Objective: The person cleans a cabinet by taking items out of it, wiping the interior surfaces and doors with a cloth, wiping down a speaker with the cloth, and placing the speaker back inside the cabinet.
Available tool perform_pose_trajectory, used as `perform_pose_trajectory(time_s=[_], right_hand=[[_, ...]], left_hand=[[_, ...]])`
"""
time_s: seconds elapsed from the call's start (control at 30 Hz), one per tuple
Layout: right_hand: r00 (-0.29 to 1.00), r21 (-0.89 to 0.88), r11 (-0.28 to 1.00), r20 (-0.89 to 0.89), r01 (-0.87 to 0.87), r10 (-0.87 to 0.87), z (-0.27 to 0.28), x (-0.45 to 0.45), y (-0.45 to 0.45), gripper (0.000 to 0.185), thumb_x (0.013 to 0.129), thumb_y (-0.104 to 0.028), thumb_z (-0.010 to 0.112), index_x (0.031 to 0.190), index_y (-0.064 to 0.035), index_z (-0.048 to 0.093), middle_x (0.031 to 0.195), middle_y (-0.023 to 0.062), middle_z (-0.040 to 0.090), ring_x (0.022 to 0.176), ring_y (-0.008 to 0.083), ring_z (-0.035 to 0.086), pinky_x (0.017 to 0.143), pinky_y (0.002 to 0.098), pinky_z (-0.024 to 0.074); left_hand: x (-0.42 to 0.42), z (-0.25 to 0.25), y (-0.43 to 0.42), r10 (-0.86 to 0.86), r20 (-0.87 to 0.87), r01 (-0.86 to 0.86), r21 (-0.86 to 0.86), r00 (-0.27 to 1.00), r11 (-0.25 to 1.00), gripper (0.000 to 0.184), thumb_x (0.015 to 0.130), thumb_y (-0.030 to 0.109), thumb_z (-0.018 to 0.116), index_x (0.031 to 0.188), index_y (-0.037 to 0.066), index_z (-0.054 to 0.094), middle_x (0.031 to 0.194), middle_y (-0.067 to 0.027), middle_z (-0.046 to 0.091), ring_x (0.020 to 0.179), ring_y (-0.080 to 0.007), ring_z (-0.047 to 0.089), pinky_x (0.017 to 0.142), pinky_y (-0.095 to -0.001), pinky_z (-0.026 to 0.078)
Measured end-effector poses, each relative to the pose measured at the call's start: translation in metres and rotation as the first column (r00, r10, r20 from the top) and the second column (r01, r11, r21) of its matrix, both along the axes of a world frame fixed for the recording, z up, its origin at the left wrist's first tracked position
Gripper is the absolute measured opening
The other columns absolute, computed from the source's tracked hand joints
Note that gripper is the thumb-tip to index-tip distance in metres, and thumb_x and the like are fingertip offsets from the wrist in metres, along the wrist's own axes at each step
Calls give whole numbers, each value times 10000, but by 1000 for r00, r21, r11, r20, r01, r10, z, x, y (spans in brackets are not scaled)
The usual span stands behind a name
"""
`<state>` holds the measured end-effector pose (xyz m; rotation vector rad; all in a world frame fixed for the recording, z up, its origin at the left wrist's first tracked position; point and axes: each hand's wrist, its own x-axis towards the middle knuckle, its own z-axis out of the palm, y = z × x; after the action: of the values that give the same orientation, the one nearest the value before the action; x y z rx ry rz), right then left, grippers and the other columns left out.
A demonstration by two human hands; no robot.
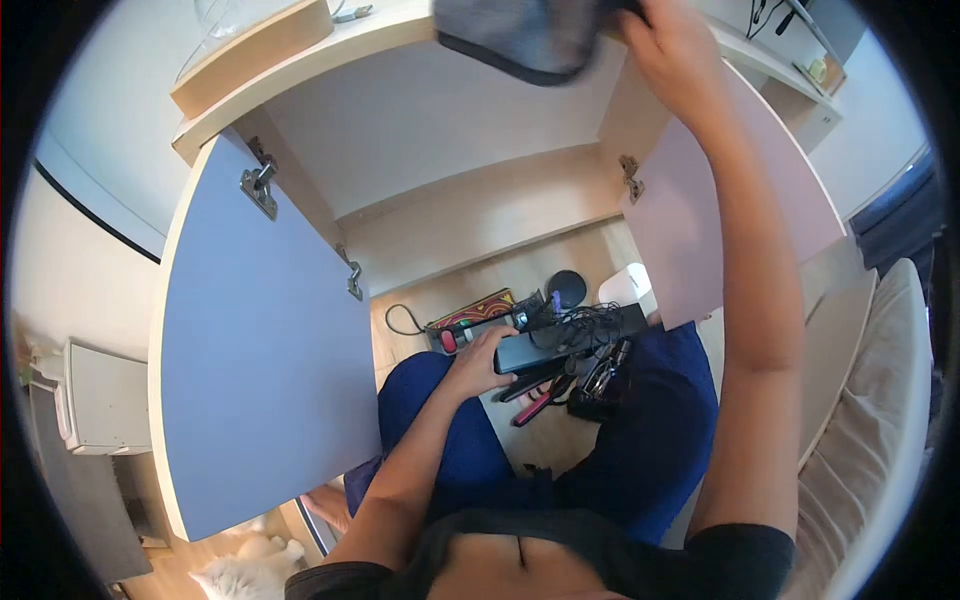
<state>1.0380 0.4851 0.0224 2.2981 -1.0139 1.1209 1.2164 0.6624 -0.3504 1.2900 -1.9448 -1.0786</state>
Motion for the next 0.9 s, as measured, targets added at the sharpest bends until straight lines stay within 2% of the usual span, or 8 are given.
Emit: perform_pose_trajectory(time_s=[0.13, 0.2, 0.33, 0.4, 0.47, 0.5, 0.57, 0.9], right_hand=[[925, 126, 955, 309, -269, 220, -46, -39, 36, 394, 844, -237, 644, 1167, -35, 546, 1088, 92, 592, 1037, 216, 551, 884, 327, 430], [878, 526, 739, 442, -421, 185, -73, -47, 49, 288, 897, -228, 566, 1111, -38, 538, 987, 158, 615, 914, 257, 586, 808, 327, 451], [946, 865, 429, 317, -261, -64, -173, -52, 25, 351, 900, -272, 568, 1105, 8, 518, 992, 165, 624, 929, 232, 592, 813, 344, 450], [953, 864, 454, 287, -215, -95, -219, -51, 18, 373, 893, -293, 576, 1096, 14, 519, 979, 179, 622, 938, 247, 595, 815, 370, 450], [935, 855, 457, 333, -245, -122, -255, -51, 15, 375, 891, -285, 578, 1098, 19, 509, 979, 188, 616, 938, 260, 596, 818, 371, 451], [915, 841, 468, 375, -271, -145, -269, -50, 15, 378, 889, -277, 580, 1101, 25, 500, 979, 197, 611, 937, 272, 596, 820, 373, 452], [899, 848, 408, 420, -340, -124, -286, -49, 17, 384, 885, -274, 587, 1108, 23, 493, 989, 182, 608, 930, 261, 592, 818, 368, 453], [646, 706, 45, 669, -706, -368, -257, -42, 39, 230, 933, -287, 547, 1017, -74, 560, 913, -7, 568, 882, 83, 519, 784, 254, 415]], left_hand=[[-1, 11, 1, -6, 148, 15, -56, 989, 998, 785, 609, 238, 776, 1300, 142, 416, 1219, -133, 499, 1160, -326, 482, 968, -403, 402], [-3, 13, -1, -62, 156, 66, -22, 986, 998, 800, 604, 250, 777, 1311, 129, 423, 1227, -141, 499, 1171, -332, 473, 979, -414, 389], [-4, 23, -6, -102, 123, 101, 17, 987, 995, 808, 611, 241, 796, 1306, 62, 424, 1320, -169, 452, 1247, -340, 414, 1047, -404, 339], [-6, 18, -17, -73, 166, 92, -109, 983, 990, 753, 681, 255, 777, 1314, 60, 419, 1329, -149, 460, 1227, -309, 452, 1021, -390, 373], [-11, 24, -36, 129, -257, -114, 71, 958, 991, 626, 810, 298, 696, 1317, 60, 417, 1300, -116, 490, 1157, -250, 515, 960, -366, 428], [-17, 36, -44, 135, -253, -117, 82, 958, 990, 626, 810, 298, 696, 1317, 60, 417, 1300, -116, 490, 1157, -250, 515, 960, -366, 428], [-37, 72, -62, 417, -554, -181, 430, 721, 884, 503, 910, 336, 584, 1304, 60, 439, 1242, -84, 526, 1085, -178, 541, 900, -328, 454], [-67, 73, -106, 425, -563, -339, 256, 709, 905, 328, 874, 229, 629, 1093, -5, 560, 928, -29, 599, 820, -104, 548, 706, -257, 443]])
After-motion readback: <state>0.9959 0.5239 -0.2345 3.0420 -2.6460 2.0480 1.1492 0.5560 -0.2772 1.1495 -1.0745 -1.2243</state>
